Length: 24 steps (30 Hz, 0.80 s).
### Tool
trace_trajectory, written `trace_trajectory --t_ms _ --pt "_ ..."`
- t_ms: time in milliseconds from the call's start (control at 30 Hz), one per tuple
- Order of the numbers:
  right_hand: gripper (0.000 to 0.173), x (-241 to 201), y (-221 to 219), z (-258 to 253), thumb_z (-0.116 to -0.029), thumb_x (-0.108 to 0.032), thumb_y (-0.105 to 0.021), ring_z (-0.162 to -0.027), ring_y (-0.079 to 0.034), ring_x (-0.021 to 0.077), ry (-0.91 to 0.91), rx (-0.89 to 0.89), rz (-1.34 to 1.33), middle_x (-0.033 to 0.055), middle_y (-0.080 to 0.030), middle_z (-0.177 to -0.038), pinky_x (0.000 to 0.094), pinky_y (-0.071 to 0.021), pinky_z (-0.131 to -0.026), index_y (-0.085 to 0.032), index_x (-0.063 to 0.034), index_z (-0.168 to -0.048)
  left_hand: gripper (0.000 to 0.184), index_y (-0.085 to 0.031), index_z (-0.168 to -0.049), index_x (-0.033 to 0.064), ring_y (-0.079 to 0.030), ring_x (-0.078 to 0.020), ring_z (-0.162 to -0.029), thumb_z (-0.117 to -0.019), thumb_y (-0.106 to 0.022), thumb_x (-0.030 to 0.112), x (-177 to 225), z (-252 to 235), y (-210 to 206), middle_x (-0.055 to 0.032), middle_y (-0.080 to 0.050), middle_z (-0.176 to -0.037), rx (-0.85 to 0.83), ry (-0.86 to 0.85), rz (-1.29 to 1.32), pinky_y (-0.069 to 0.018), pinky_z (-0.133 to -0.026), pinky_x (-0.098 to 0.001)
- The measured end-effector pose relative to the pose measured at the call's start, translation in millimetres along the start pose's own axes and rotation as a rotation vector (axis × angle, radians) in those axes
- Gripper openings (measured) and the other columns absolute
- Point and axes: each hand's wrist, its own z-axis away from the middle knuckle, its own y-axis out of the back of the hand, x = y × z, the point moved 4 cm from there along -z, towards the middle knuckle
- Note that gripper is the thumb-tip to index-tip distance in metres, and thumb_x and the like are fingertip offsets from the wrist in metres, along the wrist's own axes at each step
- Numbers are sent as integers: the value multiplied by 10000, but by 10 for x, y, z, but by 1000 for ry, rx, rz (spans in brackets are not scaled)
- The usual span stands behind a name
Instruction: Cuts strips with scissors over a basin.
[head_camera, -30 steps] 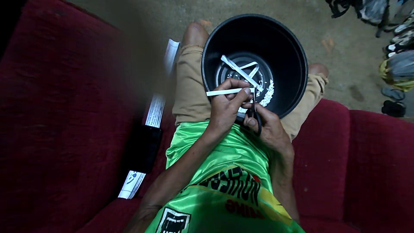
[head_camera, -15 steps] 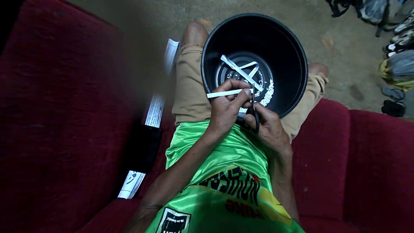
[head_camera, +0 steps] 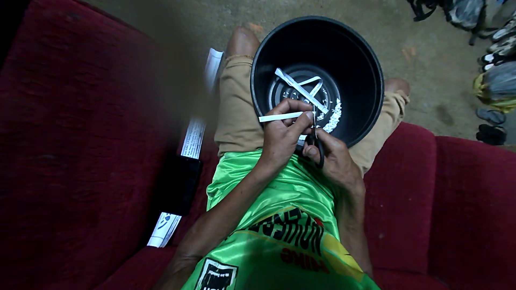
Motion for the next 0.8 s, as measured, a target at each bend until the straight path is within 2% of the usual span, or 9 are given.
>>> trace_trajectory --t_ms 300,433,500,633,800 --pt "337 -16 3 5 -1032 -357 -592 -555 -515 65 0 44 -26 -15 -585 -737 237 -469 -490 -649 -70 -1199 88 -622 -1066 -40 -683 -150 -726 -980 -602 -40 -10 -7 6 -89 -677 -849 9 0 17 -623 -703 -304" --pt "469 -2 1 23 -1008 -489 -583 -569 -504 41 -29 -10 -18 -38 -586 -756 222 -460 -504 -638 -87 -1242 96 -625 -1074 -39 -679 -151 -727 -980 -612 -23 -9 -11 16 -93 -677 -859 16 20 15 -617 -694 -307" --pt "499 6 -11 17 -997 -530 -579 -558 -490 44 -29 -31 -23 -40 -572 -746 224 -445 -491 -632 -91 -1225 97 -629 -1072 -40 -670 -147 -714 -978 -619 -18 -11 -9 17 -94 -675 -868 10 15 7 -610 -678 -297" --pt "461 -6 -5 -1 -1011 -512 -563 -547 -488 43 -11 -11 2 -42 -570 -734 216 -435 -470 -634 -87 -1174 110 -636 -1076 -41 -673 -154 -720 -967 -632 -29 -17 -12 10 -103 -680 -880 8 18 9 -612 -687 -299" --pt "428 -12 0 -5 -1021 -472 -566 -549 -503 45 -8 10 5 -37 -587 -735 216 -448 -474 -635 -79 -1176 110 -637 -1071 -38 -675 -150 -728 -962 -628 -35 -21 -14 4 -95 -681 -870 5 9 -3 -613 -703 -301"
